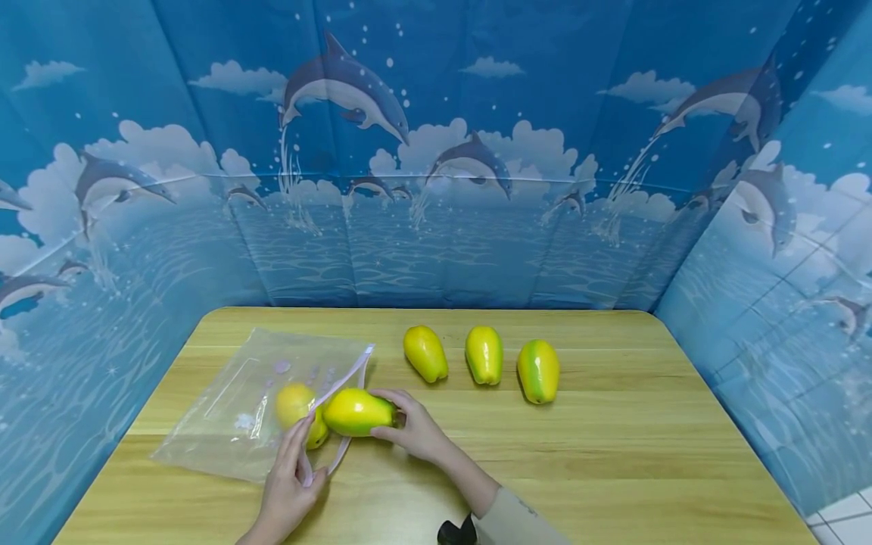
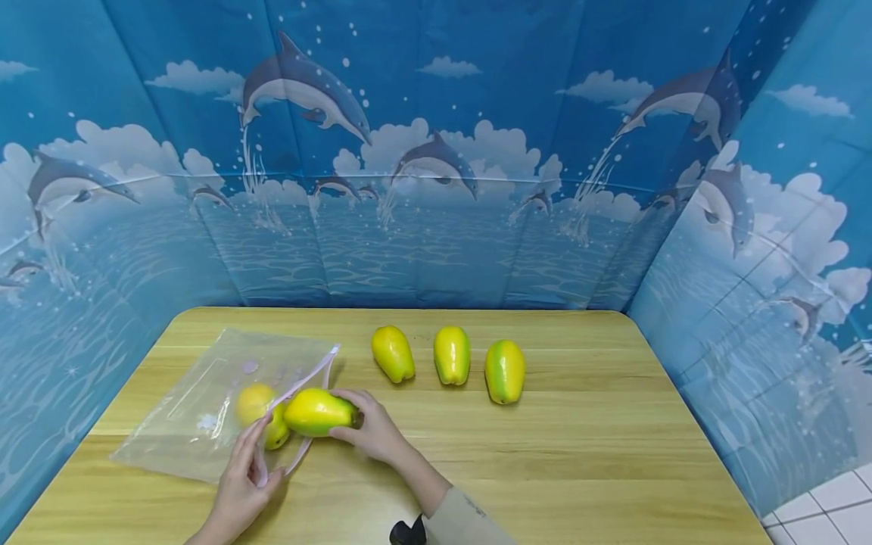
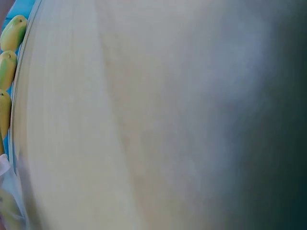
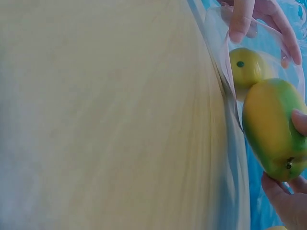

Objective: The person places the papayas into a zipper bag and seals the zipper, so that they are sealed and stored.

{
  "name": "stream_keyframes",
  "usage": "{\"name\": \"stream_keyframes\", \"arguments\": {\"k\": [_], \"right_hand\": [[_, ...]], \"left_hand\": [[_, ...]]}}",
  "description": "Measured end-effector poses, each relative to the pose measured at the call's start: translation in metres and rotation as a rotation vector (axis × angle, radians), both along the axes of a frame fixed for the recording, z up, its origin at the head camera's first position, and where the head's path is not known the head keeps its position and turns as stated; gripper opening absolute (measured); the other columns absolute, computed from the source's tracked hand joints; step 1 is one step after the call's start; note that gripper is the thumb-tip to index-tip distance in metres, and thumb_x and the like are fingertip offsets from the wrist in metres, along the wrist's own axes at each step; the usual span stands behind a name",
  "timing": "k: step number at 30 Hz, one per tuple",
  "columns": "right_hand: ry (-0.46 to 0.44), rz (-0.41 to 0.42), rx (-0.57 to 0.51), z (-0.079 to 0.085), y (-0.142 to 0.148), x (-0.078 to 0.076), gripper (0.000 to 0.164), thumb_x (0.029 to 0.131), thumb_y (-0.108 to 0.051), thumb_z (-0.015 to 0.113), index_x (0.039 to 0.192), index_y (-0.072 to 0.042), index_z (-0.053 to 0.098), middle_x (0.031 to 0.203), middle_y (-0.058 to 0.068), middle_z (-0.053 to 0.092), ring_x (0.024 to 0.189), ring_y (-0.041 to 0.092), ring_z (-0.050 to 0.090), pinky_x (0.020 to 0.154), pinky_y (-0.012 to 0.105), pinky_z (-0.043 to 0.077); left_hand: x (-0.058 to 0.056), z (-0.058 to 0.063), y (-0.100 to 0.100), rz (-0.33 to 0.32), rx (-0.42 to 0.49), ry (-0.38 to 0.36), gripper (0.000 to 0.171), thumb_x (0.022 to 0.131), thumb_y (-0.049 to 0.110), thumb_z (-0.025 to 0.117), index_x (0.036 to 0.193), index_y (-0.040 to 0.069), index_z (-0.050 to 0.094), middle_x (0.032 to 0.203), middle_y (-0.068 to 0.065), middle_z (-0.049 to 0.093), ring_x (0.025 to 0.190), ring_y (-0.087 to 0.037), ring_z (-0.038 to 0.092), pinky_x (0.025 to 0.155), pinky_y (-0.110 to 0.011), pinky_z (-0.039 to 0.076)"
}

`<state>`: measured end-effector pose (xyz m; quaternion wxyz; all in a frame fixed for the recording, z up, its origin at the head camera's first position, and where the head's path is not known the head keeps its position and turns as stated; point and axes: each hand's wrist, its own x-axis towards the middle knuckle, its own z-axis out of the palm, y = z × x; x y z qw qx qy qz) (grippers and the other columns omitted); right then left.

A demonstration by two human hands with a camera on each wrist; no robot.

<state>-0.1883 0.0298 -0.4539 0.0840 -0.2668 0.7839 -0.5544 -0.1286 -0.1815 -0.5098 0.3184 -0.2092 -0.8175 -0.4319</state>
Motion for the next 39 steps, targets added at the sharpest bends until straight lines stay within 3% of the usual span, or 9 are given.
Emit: {"name": "stream_keyframes", "arguments": {"k": [10,16,25,39], "right_hand": [[0.004,0.076,0.026,0.002,-0.012,-0.002,0.053,0.082,-0.005,0.065,0.130,0.002,0.045,0.125,0.017,0.049,0.113,0.029,0.048,0.093,0.031,0.044],[0.084,0.092,0.075,-0.002,-0.020,-0.003,0.052,0.081,-0.006,0.066,0.129,0.002,0.047,0.128,0.017,0.050,0.115,0.028,0.049,0.094,0.031,0.043],[0.100,0.070,0.087,-0.042,-0.034,-0.019,0.055,0.080,-0.017,0.069,0.130,-0.009,0.047,0.130,0.005,0.051,0.113,0.016,0.050,0.087,0.023,0.045],[0.020,0.062,0.013,-0.046,-0.046,-0.018,0.051,0.079,-0.011,0.070,0.125,-0.004,0.050,0.119,0.010,0.050,0.101,0.012,0.051,0.080,0.016,0.048]], "left_hand": [[-0.004,-0.017,-0.008,-0.009,-0.019,0.005,0.096,0.044,-0.025,0.069,0.133,-0.008,0.038,0.128,-0.023,0.041,0.054,0.001,0.036,0.044,-0.007,0.031],[-0.004,-0.016,-0.008,-0.010,-0.026,-0.001,0.096,0.043,-0.026,0.069,0.132,-0.009,0.037,0.128,-0.023,0.040,0.054,0.000,0.036,0.045,-0.008,0.032],[0.000,-0.010,-0.006,-0.012,-0.045,0.000,0.096,0.045,-0.026,0.068,0.134,-0.007,0.036,0.128,-0.022,0.040,0.055,0.001,0.035,0.045,-0.008,0.032],[0.001,-0.011,-0.004,-0.019,-0.046,-0.006,0.095,0.045,-0.026,0.069,0.133,-0.009,0.036,0.125,-0.021,0.041,0.054,0.000,0.035,0.045,-0.008,0.032]]}}
